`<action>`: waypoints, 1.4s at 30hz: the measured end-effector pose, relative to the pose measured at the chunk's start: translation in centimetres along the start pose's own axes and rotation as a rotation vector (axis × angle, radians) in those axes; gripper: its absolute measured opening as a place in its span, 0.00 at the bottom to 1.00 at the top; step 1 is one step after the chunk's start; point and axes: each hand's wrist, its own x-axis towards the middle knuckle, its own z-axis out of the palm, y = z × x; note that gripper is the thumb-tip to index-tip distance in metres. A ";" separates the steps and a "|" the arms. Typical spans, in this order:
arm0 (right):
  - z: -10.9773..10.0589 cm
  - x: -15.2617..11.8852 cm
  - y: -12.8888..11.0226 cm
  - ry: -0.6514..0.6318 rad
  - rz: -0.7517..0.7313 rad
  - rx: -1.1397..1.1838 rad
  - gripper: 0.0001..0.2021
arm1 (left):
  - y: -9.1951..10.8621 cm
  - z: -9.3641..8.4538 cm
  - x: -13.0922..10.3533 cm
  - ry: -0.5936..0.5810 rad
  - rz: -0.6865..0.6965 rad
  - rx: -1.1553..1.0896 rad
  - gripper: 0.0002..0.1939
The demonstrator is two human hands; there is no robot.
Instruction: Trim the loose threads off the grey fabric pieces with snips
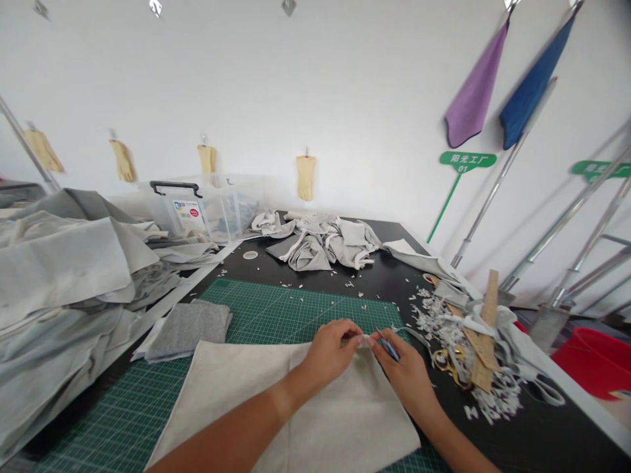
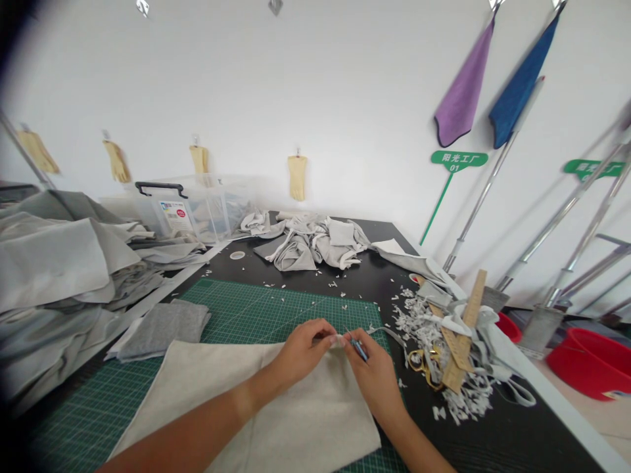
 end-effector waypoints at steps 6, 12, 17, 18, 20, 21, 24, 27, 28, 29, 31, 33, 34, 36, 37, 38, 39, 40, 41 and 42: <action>0.1 0.0 0.0 -0.001 0.009 -0.011 0.16 | 0.1 -0.2 0.3 0.014 -0.035 -0.111 0.06; 0.1 0.0 0.0 -0.001 0.006 -0.010 0.16 | -0.5 0.1 0.4 0.040 -0.030 -0.173 0.05; 0.2 0.1 0.2 -0.012 -0.012 0.012 0.15 | -0.7 0.3 0.4 0.058 -0.040 -0.207 0.05; 0.2 0.2 0.2 -0.017 -0.009 0.011 0.15 | -0.7 0.3 0.4 0.057 -0.043 -0.214 0.05; 0.1 0.2 0.2 -0.024 -0.002 0.008 0.15 | -0.6 0.2 0.4 0.052 -0.050 -0.227 0.05; 0.1 0.2 0.2 -0.030 -0.001 0.010 0.15 | -0.6 0.1 0.5 0.052 -0.053 -0.236 0.06; -0.1 0.0 0.0 -0.055 0.000 0.020 0.15 | -0.4 -0.1 0.5 0.056 -0.062 -0.270 0.07; -0.2 -0.3 -0.4 -0.094 -0.016 0.053 0.15 | -0.2 -0.2 0.5 0.057 -0.076 -0.307 0.08; -0.3 -0.4 -0.6 -0.105 -0.021 0.070 0.14 | -0.1 -0.3 0.5 0.054 -0.079 -0.320 0.08; -0.3 -0.5 -0.8 -0.115 -0.023 0.086 0.14 | -0.1 -0.3 0.5 0.049 -0.081 -0.332 0.08; -0.3 -0.8 -1.1 -0.127 -0.015 0.113 0.15 | 0.1 -0.4 0.5 0.038 -0.084 -0.348 0.09; -0.3 -0.9 -1.4 -0.133 0.002 0.131 0.15 | 0.2 -0.5 0.4 0.036 -0.082 -0.356 0.09; -0.3 -1.0 -1.4 -0.135 0.012 0.136 0.16 | 0.2 -0.6 0.4 0.037 -0.078 -0.358 0.09; -0.3 -1.0 -1.5 -0.139 0.034 0.131 0.17 | 0.2 -0.6 0.4 0.034 -0.066 -0.364 0.09; -0.3 -1.1 -1.4 -0.140 0.045 0.124 0.18 | 0.2 -0.6 0.5 0.032 -0.061 -0.368 0.09; -0.2 -1.1 -1.4 -0.139 0.056 0.113 0.18 | 0.2 -0.6 0.5 0.029 -0.058 -0.371 0.09; -0.2 -1.1 -1.3 -0.140 0.065 0.101 0.18 | 0.1 -0.6 0.5 0.025 -0.060 -0.374 0.09; -0.1 -1.1 -1.2 -0.141 0.071 0.088 0.18 | 0.0 -0.6 0.5 0.022 -0.064 -0.376 0.09; -0.1 -1.1 -1.1 -0.141 0.074 0.075 0.18 | 0.0 -0.6 0.6 0.021 -0.069 -0.379 0.09; -0.1 -1.1 -1.1 -0.140 0.073 0.063 0.18 | 0.0 -0.6 0.6 0.021 -0.073 -0.383 0.09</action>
